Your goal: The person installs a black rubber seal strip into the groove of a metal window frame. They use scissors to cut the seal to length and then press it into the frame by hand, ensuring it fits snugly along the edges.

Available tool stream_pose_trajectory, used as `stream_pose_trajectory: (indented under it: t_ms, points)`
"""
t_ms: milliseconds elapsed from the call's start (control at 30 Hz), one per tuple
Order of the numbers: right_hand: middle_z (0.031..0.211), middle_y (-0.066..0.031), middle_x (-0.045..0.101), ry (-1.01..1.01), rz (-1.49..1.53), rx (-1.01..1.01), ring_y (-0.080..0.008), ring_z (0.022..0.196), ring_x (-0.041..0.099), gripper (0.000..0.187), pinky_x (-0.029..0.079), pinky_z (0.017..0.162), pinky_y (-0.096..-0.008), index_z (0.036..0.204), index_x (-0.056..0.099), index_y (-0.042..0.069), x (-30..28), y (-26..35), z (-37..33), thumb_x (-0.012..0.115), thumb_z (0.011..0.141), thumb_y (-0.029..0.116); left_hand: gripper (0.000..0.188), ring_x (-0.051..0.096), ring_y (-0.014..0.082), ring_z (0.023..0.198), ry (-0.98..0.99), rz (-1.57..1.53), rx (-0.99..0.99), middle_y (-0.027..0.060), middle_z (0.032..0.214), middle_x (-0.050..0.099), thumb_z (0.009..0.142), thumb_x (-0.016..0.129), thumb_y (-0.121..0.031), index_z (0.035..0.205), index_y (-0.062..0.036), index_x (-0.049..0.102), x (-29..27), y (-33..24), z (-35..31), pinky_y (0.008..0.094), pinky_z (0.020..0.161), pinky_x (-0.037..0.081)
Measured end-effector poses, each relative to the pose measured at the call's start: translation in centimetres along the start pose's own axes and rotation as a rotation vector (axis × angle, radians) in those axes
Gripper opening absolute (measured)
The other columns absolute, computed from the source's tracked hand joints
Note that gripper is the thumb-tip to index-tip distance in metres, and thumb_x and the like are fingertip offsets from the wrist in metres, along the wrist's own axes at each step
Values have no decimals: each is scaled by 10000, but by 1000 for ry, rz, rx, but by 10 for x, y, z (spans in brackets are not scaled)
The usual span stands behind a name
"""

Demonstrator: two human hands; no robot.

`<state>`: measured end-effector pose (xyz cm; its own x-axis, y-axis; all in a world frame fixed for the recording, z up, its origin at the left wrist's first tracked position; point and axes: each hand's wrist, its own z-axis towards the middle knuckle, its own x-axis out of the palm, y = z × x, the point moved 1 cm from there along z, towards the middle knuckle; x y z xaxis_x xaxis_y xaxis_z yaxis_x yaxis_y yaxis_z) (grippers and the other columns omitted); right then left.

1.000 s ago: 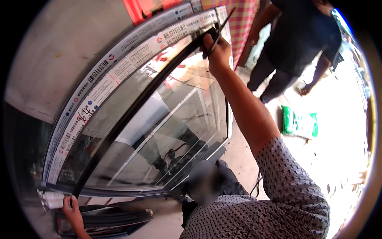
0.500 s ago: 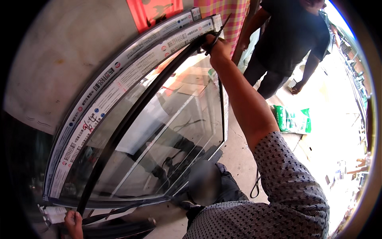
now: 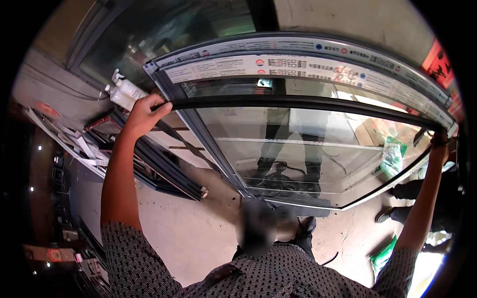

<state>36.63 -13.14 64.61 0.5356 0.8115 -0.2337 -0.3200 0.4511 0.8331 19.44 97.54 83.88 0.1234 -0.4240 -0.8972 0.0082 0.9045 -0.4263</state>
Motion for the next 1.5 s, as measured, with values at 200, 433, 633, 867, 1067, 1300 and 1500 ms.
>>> stream_pose_trajectory:
  t_ms: [200, 433, 633, 867, 1067, 1300, 1500]
  points:
    - [825, -7, 627, 33, 590, 315, -120, 729, 552, 279, 412, 646, -255, 1129, 700, 50, 33, 21, 2, 575, 1079, 294, 382, 701, 199, 891, -129, 34, -8, 140, 935, 751, 955, 766, -341, 1022, 30, 701, -4, -13, 15, 342, 835, 532]
    - [908, -27, 658, -63, 462, 309, -126, 773, 590, 318, 467, 708, -278, 1241, 684, 46, 4, 32, 8, 579, 1079, 299, 367, 714, 257, 921, -166, 25, 23, 164, 970, 754, 957, 754, -326, 1038, 30, 712, 5, -3, 27, 362, 856, 533]
    - [1034, -59, 691, 91, -624, -194, -146, 860, 639, 440, 521, 787, -300, 1463, 545, 80, 34, 23, -20, 540, 1099, 326, 325, 652, 135, 844, -146, 87, 12, 94, 904, 731, 988, 738, -281, 1046, 35, 692, -7, -14, 22, 309, 794, 519]
    - [1052, -58, 697, 84, -8, 47, -133, 874, 658, 439, 536, 779, -314, 1476, 538, 90, -4, -1, 10, 553, 1094, 304, 332, 658, 142, 860, -160, 54, 17, 106, 902, 729, 984, 738, -289, 1047, 34, 695, 4, -4, 28, 315, 812, 522]
    - [1048, -61, 720, 140, -496, -17, -147, 872, 692, 441, 558, 779, -316, 1461, 574, 120, 19, 23, -7, 583, 1078, 338, 312, 671, 316, 731, -249, 115, 70, 181, 801, 704, 955, 739, -274, 916, 32, 695, 7, -7, 25, 402, 695, 507]
    - [956, -56, 736, -227, -13, 340, -138, 807, 694, 431, 541, 722, -281, 1191, 705, 6, 73, 103, -195, 675, 1029, 404, 317, 476, 65, 715, 95, -183, -114, 11, 708, 595, 996, 712, -277, 889, 20, 680, 77, -43, -46, 312, 628, 438]
    - [891, -17, 616, 193, -194, 578, -92, 730, 580, 355, 470, 616, -257, 1103, 637, 23, 118, 129, -455, 655, 995, 361, 285, 536, 61, 747, 463, -471, -152, 5, 751, 643, 985, 726, -260, 946, 21, 701, 226, -87, -136, 279, 678, 478]
